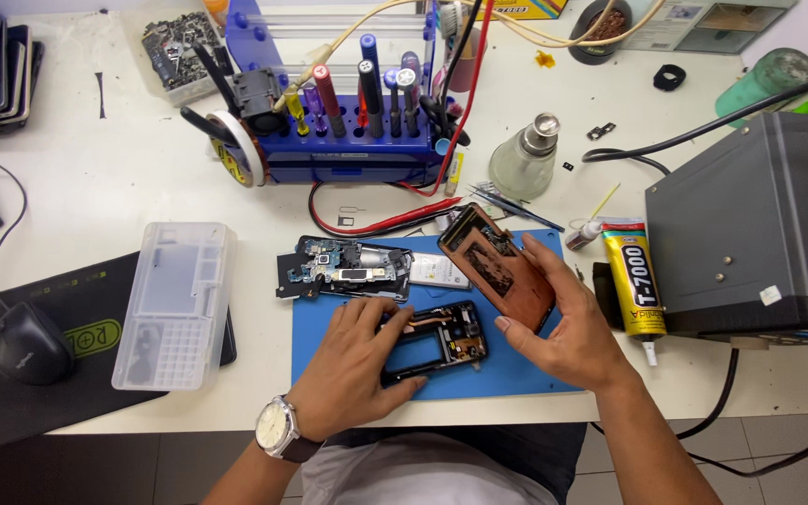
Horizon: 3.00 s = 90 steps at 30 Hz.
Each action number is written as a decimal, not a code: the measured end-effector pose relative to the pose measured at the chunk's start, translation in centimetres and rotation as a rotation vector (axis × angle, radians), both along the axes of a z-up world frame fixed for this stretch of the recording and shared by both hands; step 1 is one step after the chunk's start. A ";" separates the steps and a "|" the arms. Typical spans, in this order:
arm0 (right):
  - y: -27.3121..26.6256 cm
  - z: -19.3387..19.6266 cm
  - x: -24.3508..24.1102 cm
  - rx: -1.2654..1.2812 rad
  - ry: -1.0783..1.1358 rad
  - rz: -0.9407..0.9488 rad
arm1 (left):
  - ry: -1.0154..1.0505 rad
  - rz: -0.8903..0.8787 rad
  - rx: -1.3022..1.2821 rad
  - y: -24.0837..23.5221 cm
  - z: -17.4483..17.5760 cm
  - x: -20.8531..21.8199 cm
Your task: The person disassembles a smartphone, removes the battery and motherboard, and places them into a compartmentalized parts box. They then reassemble the phone by inserting the battery and motherboard back into the chassis and using a screwdriver to secure the back cover.
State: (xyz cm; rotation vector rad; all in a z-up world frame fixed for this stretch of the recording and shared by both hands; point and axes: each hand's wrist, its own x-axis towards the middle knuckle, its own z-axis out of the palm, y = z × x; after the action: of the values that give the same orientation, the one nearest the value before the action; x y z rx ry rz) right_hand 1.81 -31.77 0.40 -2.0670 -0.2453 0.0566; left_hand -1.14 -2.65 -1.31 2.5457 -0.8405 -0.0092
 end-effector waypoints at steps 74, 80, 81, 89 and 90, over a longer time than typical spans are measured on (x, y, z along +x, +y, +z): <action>4.1 -1.8 7.9 -0.509 -0.266 0.571 | -0.117 -0.046 -0.065 3.1 -1.9 -0.7; 2.7 1.3 3.8 -0.375 -0.320 0.385 | -0.119 -0.025 -0.076 2.9 -2.1 -0.9; 2.3 1.7 2.9 -0.422 -0.216 0.331 | -0.110 -0.016 -0.083 2.8 -2.1 -0.9; 0.8 -0.2 0.9 -0.118 -0.155 0.266 | -0.056 0.040 -0.257 1.4 -0.8 0.5; 0.8 -0.3 0.7 -0.094 -0.277 0.223 | 0.022 0.069 -0.413 1.2 -0.3 0.6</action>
State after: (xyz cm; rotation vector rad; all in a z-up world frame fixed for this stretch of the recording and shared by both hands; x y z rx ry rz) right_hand 2.48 -30.93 0.08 -2.1304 -0.6541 -0.0854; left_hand -0.50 -1.44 -1.62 2.1790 -0.6653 0.1434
